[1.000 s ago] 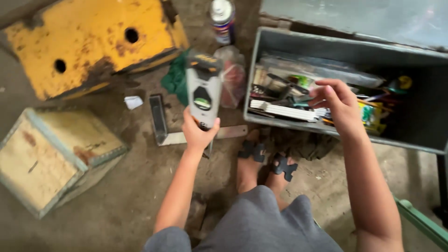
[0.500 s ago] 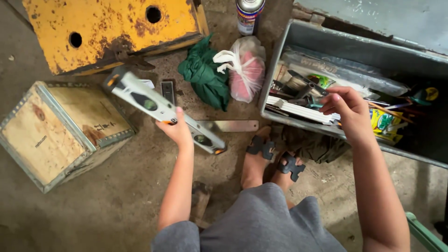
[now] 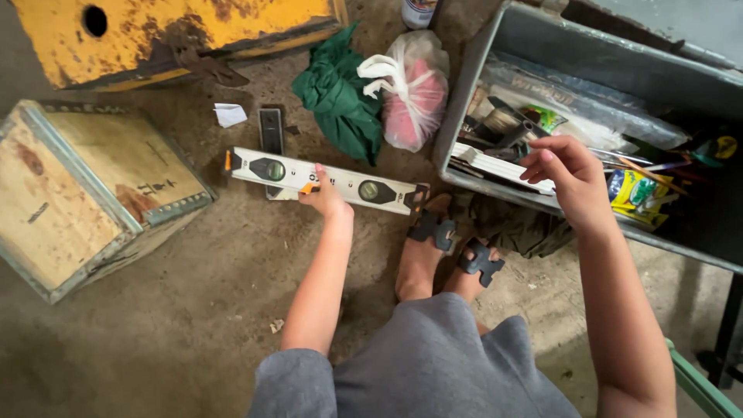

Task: Organize tools and items inside a metal toolbox.

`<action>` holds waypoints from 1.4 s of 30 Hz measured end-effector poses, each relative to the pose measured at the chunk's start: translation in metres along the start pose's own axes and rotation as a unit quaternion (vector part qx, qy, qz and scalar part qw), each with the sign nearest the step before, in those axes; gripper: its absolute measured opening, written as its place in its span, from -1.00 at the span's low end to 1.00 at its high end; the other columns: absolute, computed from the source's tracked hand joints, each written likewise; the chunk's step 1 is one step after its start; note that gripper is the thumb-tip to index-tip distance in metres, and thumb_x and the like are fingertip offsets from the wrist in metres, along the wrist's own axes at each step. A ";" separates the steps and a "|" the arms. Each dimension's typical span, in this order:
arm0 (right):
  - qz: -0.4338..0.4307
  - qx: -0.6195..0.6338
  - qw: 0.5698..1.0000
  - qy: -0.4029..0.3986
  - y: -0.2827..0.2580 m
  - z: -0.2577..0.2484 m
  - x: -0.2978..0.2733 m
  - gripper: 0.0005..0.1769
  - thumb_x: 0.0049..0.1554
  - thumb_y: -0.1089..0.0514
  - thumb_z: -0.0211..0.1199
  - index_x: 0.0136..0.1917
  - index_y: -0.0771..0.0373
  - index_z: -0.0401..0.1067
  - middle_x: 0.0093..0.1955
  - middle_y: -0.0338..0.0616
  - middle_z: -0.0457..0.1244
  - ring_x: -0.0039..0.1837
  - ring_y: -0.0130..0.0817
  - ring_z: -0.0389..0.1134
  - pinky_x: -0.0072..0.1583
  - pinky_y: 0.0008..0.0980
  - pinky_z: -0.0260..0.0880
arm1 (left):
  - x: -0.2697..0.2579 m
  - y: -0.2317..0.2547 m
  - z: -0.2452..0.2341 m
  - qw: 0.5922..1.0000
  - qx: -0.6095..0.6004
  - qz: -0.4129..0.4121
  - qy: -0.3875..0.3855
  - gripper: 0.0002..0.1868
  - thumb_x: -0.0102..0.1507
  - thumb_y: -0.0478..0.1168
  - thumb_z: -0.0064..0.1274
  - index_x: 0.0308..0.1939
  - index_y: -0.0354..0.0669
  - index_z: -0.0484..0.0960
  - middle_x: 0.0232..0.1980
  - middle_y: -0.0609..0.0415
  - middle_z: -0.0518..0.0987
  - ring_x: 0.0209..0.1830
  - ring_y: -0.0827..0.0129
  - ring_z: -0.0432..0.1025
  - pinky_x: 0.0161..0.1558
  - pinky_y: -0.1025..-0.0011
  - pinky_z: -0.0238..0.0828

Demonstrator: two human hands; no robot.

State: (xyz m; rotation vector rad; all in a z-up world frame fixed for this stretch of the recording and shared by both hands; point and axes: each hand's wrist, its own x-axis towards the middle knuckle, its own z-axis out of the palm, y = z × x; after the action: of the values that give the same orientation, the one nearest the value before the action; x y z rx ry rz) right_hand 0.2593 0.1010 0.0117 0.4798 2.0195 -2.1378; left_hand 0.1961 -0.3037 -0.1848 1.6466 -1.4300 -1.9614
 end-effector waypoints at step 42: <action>0.050 -0.689 0.722 -0.038 0.072 -0.066 0.051 -0.48 0.06 -0.10 0.42 0.19 0.20 0.47 0.13 -0.01 0.35 0.21 0.04 0.37 0.17 0.01 0.37 | -0.287 0.065 0.116 0.671 0.158 0.362 -0.628 -0.57 0.39 -0.40 -0.02 0.36 -0.21 0.44 0.40 -0.02 0.46 0.50 0.19 0.34 0.58 0.25 0.17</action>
State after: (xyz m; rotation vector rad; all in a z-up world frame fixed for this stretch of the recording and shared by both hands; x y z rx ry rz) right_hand 0.2436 0.1658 -0.0753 0.1837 2.6655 -0.1444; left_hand 0.1737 -0.0807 0.0381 -0.6712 -2.3155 -2.2641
